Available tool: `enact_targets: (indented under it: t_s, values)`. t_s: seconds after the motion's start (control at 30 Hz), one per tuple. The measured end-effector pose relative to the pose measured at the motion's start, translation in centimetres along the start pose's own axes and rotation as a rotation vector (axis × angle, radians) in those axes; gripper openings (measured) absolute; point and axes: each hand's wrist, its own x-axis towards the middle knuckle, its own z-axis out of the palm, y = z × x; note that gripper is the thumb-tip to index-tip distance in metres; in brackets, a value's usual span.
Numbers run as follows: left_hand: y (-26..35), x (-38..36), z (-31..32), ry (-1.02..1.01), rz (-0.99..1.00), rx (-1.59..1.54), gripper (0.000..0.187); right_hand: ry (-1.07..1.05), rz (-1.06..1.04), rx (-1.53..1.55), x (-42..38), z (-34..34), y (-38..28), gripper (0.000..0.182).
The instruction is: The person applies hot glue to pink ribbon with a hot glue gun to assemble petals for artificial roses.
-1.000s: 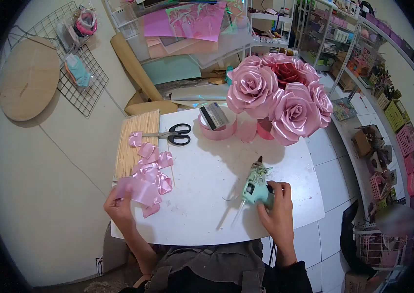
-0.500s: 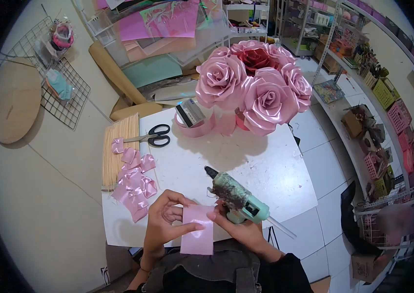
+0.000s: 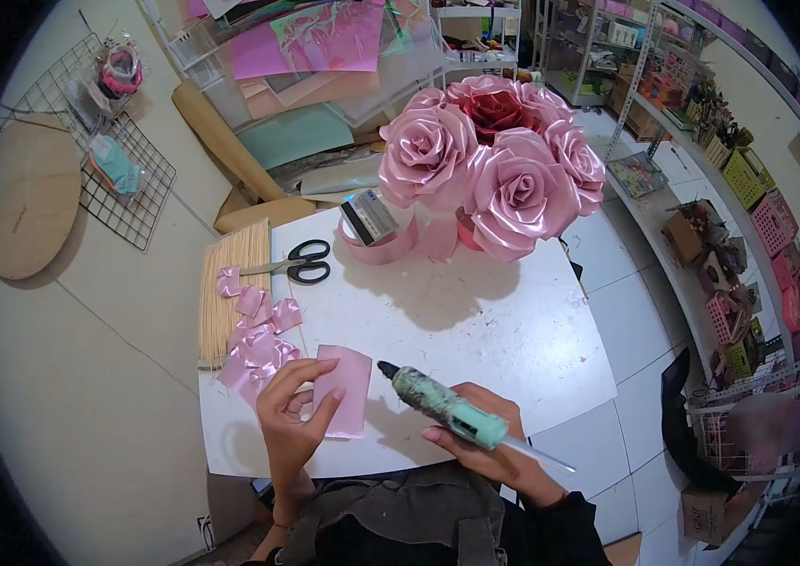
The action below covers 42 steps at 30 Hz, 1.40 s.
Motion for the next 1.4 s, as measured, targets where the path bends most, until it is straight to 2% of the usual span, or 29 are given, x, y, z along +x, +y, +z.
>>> enact_targets:
  t_s: [0.03, 0.13, 0.67, 0.77, 0.97, 1.13, 1.27, 1.3, 1.37, 1.4]
  values:
    - [0.0, 0.0, 0.0, 0.000, 0.000, 0.000, 0.028, 0.000, 0.000, 0.000, 0.1, 0.2, 0.1, 0.026]
    - [0.1, -0.1, 0.0, 0.014, -0.055, -0.044, 0.029, 0.035, -0.203, -0.105, 0.6, 0.8, -0.2, 0.026]
    - [-0.1, -0.4, -0.2, -0.023, 0.076, 0.078, 0.029, 0.015, -0.163, -0.144, 0.7, 1.4, -0.3, 0.026]
    - [-0.1, -0.3, -0.1, -0.003, 0.084, 0.067, 0.028, 0.020, -0.087, -0.101, 0.5, 1.5, -0.1, 0.031]
    - [-0.1, -0.4, -0.2, -0.007, 0.097, 0.051, 0.027, 0.022, -0.145, -0.146, 0.8, 1.2, -0.2, 0.023]
    - [-0.2, -0.5, -0.3, -0.043, 0.081, 0.033, 0.028, 0.085, -0.057, -0.136, 0.7, 1.0, 0.4, 0.020]
    - [-0.4, -0.3, -0.6, 0.000, 0.067, 0.033, 0.035, 0.154, -0.105, -0.136, 0.6, 0.2, 0.5, 0.023]
    - [-0.4, -0.2, -0.7, 0.029, 0.085, 0.053, 0.038, 0.150, -0.107, -0.134, 0.4, 0.1, 0.2, 0.023]
    - [-0.7, 0.0, -0.9, 0.062, 0.092, 0.061, 0.041, 0.011, -0.080, -0.196, -0.1, -0.1, -0.1, 0.025]
    - [-0.8, 0.0, -1.0, 0.090, 0.104, 0.066, 0.044, -0.020, -0.079, -0.100, -0.2, 0.1, 0.0, 0.027]
